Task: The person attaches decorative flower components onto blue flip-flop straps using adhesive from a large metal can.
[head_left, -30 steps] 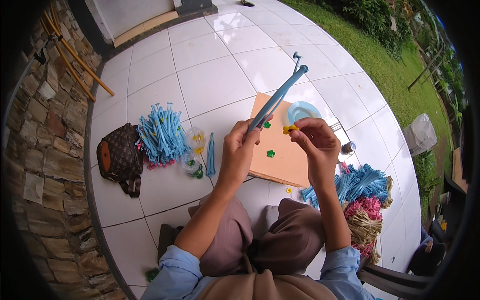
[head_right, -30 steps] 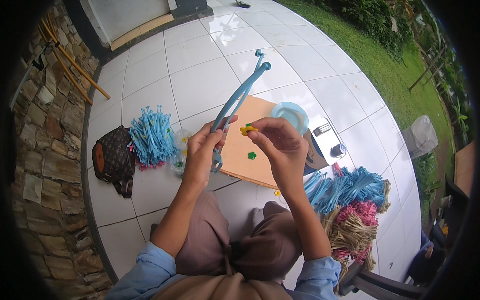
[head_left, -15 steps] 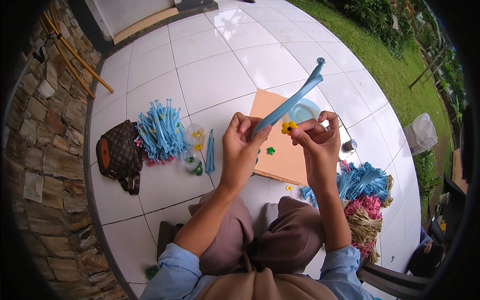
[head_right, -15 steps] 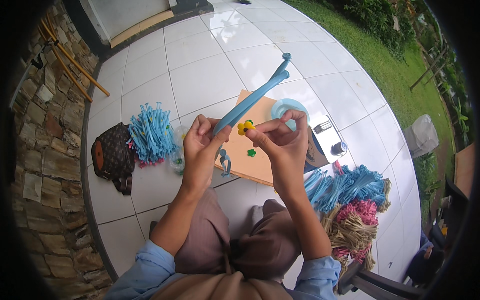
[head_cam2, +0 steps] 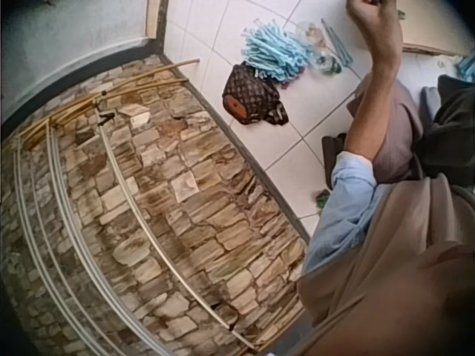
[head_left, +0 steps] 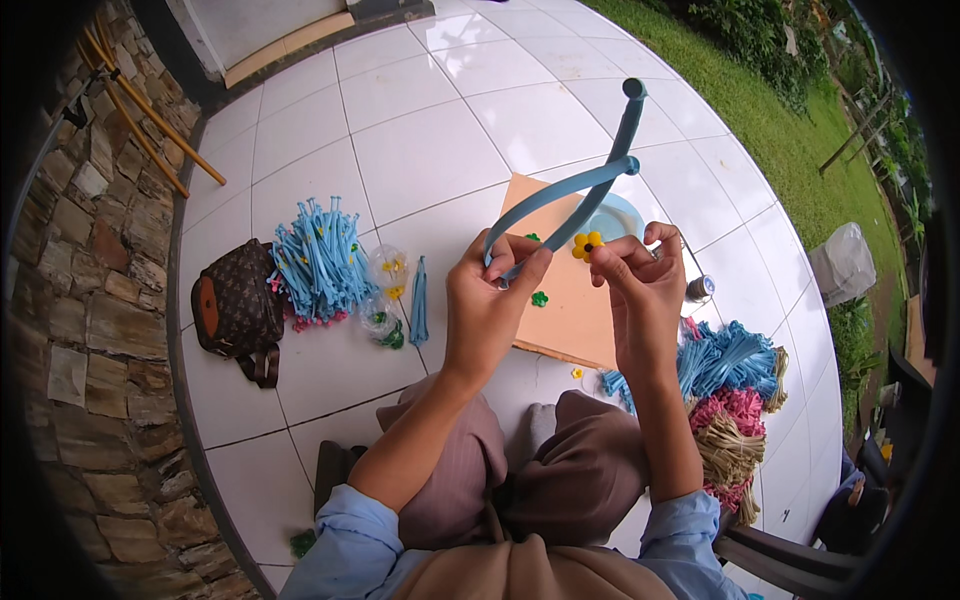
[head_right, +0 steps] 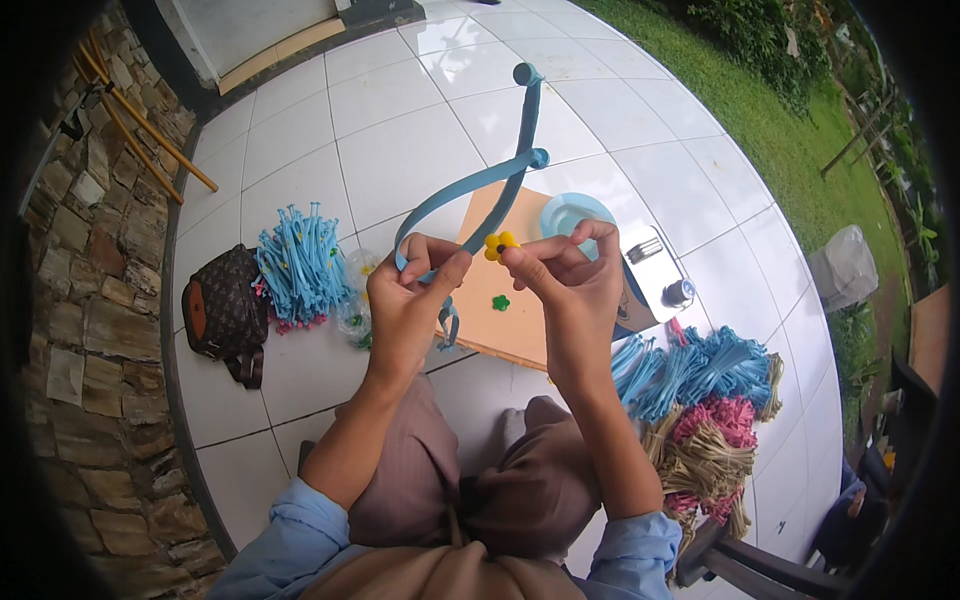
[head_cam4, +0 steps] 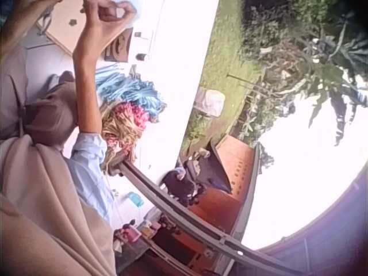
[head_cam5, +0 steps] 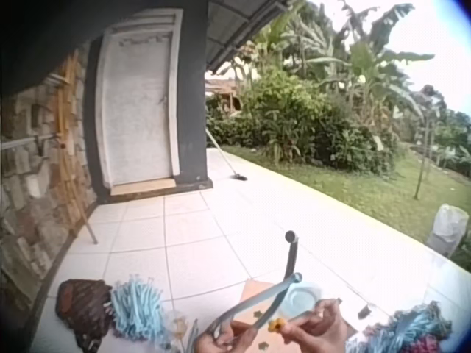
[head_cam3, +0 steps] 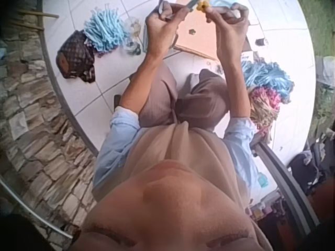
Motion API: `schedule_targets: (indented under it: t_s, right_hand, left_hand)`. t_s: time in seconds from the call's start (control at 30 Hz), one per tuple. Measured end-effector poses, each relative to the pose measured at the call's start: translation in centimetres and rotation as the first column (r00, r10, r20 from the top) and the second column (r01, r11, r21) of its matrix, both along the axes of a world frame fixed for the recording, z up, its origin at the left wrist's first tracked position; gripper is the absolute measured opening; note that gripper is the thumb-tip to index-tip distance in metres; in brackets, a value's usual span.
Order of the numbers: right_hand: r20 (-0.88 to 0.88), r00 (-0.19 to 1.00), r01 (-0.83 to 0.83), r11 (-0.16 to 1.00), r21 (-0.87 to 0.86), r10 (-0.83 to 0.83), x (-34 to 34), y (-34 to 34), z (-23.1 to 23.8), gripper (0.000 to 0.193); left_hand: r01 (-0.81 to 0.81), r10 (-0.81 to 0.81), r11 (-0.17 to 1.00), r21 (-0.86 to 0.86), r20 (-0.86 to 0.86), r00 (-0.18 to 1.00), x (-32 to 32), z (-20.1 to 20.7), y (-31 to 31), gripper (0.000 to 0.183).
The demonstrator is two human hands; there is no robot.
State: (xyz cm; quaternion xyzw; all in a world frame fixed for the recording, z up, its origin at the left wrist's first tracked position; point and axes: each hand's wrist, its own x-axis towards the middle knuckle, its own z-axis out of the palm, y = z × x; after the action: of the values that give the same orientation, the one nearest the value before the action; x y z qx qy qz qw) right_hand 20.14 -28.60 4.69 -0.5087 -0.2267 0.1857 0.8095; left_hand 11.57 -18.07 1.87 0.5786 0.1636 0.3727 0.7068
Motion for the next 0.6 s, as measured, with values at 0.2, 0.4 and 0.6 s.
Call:
schedule_targets:
  t_s: [0.2,0.4,0.6]
  right_hand:
    - [-0.018,1.0,-0.013,1.0,-0.021,0.012,-0.5,0.4,0.2,0.046]
    - [-0.013,1.0,0.007,0.999,-0.039,-0.008,-0.3,0.7,-0.3,0.047]
    - [0.033,0.999,0.033,0.999,-0.023,-0.033,-0.2,0.8,-0.6,0.046]
  left_hand:
    - [-0.096,0.093,0.985,0.142,0.029,0.995,0.2,-0.2,-0.4,0.02]
    - [-0.159,0.176,0.955,0.25,-0.047,0.983,0.2,0.9,-1.2,0.018]
    - [-0.189,0.21,0.92,0.342,-0.024,0.977,0.3,0.4,-1.2,0.018]
